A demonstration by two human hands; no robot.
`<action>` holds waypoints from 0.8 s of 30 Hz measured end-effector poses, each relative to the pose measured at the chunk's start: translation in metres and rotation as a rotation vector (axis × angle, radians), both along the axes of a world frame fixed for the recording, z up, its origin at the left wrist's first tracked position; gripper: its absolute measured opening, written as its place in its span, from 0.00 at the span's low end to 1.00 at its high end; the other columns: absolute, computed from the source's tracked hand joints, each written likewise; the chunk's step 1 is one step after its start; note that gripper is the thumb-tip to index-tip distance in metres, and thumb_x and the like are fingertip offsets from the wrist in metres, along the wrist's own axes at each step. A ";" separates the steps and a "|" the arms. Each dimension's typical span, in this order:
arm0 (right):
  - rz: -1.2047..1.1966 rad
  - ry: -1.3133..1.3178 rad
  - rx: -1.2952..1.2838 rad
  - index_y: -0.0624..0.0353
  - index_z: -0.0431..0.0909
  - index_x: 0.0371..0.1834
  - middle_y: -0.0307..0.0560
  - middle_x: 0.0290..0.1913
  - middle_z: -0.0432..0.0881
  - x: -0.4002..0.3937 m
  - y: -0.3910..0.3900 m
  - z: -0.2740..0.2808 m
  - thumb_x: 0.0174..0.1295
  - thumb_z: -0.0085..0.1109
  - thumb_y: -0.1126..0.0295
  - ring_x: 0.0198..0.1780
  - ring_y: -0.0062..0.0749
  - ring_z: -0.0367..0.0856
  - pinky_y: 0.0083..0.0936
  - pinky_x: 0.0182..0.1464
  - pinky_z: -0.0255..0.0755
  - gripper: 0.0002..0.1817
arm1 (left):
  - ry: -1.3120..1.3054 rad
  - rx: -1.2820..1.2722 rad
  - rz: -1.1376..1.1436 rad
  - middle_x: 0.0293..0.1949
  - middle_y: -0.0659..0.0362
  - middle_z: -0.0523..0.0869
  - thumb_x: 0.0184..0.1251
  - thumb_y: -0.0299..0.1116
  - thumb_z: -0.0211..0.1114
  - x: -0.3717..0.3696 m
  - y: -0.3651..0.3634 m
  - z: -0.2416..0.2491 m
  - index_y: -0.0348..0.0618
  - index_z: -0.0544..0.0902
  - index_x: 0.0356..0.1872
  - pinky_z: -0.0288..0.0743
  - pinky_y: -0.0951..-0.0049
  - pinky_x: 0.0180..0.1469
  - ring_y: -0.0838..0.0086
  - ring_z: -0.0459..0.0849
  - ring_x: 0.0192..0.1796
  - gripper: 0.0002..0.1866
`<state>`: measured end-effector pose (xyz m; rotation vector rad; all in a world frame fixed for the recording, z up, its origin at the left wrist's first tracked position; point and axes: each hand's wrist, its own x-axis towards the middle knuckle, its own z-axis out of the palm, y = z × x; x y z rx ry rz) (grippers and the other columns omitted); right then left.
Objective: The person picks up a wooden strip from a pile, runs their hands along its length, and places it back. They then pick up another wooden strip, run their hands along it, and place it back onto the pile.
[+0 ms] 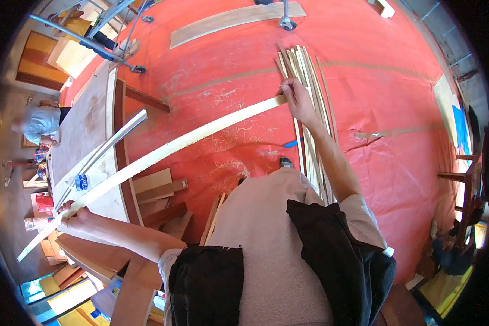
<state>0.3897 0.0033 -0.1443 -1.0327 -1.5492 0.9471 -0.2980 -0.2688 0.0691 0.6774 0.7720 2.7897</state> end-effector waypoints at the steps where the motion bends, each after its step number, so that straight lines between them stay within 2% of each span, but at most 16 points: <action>1: 0.009 0.009 -0.019 0.62 0.74 0.44 0.51 0.38 0.80 -0.001 0.002 -0.001 0.70 0.54 0.74 0.38 0.37 0.82 0.31 0.40 0.77 0.04 | -0.011 0.004 0.022 0.25 0.59 0.76 0.67 0.42 0.60 0.009 0.000 0.002 0.40 0.75 0.29 0.72 0.73 0.28 0.70 0.73 0.25 0.15; 2: -0.054 -0.058 0.083 0.62 0.74 0.43 0.51 0.37 0.80 -0.002 0.002 -0.001 0.70 0.55 0.74 0.38 0.37 0.82 0.31 0.39 0.77 0.04 | -0.066 0.028 0.019 0.25 0.60 0.76 0.66 0.41 0.59 0.016 -0.001 0.005 0.41 0.76 0.29 0.73 0.73 0.28 0.71 0.73 0.26 0.13; 4: -0.157 -0.169 0.290 0.63 0.75 0.42 0.50 0.36 0.81 -0.013 0.008 -0.001 0.68 0.57 0.75 0.37 0.37 0.82 0.30 0.39 0.78 0.04 | 0.107 -0.046 0.041 0.26 0.61 0.76 0.66 0.40 0.58 0.006 -0.002 -0.002 0.42 0.77 0.29 0.73 0.73 0.28 0.72 0.74 0.26 0.12; 5: -0.176 -0.098 0.211 0.64 0.77 0.42 0.50 0.36 0.80 -0.018 0.013 -0.006 0.67 0.58 0.76 0.38 0.36 0.82 0.30 0.38 0.78 0.04 | 0.093 -0.047 0.054 0.26 0.61 0.77 0.67 0.40 0.58 0.019 0.000 0.005 0.42 0.77 0.30 0.73 0.73 0.28 0.72 0.74 0.27 0.12; 8: -0.227 -0.168 0.066 0.61 0.78 0.45 0.51 0.40 0.81 -0.030 -0.002 0.026 0.64 0.58 0.79 0.41 0.39 0.82 0.32 0.41 0.77 0.08 | -0.013 0.061 0.044 0.26 0.60 0.75 0.69 0.36 0.54 0.044 0.004 0.003 0.40 0.75 0.33 0.74 0.72 0.28 0.71 0.73 0.26 0.10; 9: -0.246 -0.290 0.257 0.59 0.79 0.48 0.52 0.46 0.81 -0.035 -0.001 0.032 0.60 0.59 0.80 0.48 0.45 0.81 0.39 0.50 0.74 0.13 | -0.024 0.066 0.053 0.27 0.60 0.74 0.70 0.37 0.53 0.044 0.004 0.001 0.39 0.74 0.34 0.74 0.71 0.28 0.71 0.72 0.26 0.11; 12: -0.262 -0.354 0.523 0.58 0.79 0.49 0.52 0.52 0.80 -0.058 -0.012 0.055 0.58 0.60 0.80 0.55 0.49 0.76 0.44 0.57 0.68 0.15 | -0.053 0.084 0.079 0.28 0.60 0.72 0.76 0.41 0.48 0.057 0.004 -0.005 0.38 0.72 0.37 0.74 0.71 0.27 0.70 0.72 0.27 0.15; 13: -0.227 -0.268 0.490 0.56 0.80 0.49 0.51 0.54 0.78 -0.070 -0.022 0.062 0.59 0.62 0.76 0.59 0.50 0.73 0.45 0.59 0.65 0.14 | -0.069 0.083 0.098 0.28 0.60 0.72 0.77 0.41 0.48 0.070 0.008 -0.003 0.38 0.72 0.37 0.74 0.71 0.27 0.70 0.72 0.27 0.15; 17: 0.132 -0.235 0.642 0.56 0.81 0.47 0.47 0.51 0.80 -0.117 -0.051 0.093 0.59 0.66 0.70 0.55 0.45 0.76 0.41 0.57 0.69 0.13 | -0.071 0.083 0.132 0.29 0.60 0.71 0.80 0.43 0.44 0.081 0.010 -0.010 0.39 0.71 0.39 0.74 0.72 0.28 0.71 0.72 0.27 0.17; 20: 0.295 -0.160 0.544 0.58 0.82 0.46 0.46 0.48 0.81 -0.155 -0.062 0.111 0.63 0.64 0.70 0.52 0.45 0.77 0.40 0.56 0.70 0.10 | -0.080 0.047 0.179 0.30 0.60 0.70 0.82 0.43 0.43 0.104 0.019 -0.007 0.39 0.70 0.41 0.74 0.74 0.28 0.72 0.71 0.28 0.16; 23: 0.359 -0.164 0.546 0.59 0.81 0.43 0.46 0.45 0.82 -0.184 -0.055 0.112 0.63 0.64 0.70 0.48 0.43 0.79 0.38 0.51 0.74 0.08 | -0.060 0.028 0.171 0.30 0.60 0.69 0.82 0.43 0.42 0.119 0.025 -0.005 0.40 0.69 0.41 0.74 0.75 0.28 0.73 0.71 0.29 0.16; 24: 0.452 -0.164 0.492 0.60 0.81 0.43 0.47 0.44 0.82 -0.186 -0.052 0.110 0.64 0.63 0.70 0.45 0.43 0.80 0.37 0.47 0.74 0.08 | -0.047 0.033 0.155 0.30 0.61 0.69 0.82 0.43 0.41 0.125 0.026 -0.003 0.40 0.69 0.42 0.74 0.75 0.28 0.73 0.71 0.29 0.16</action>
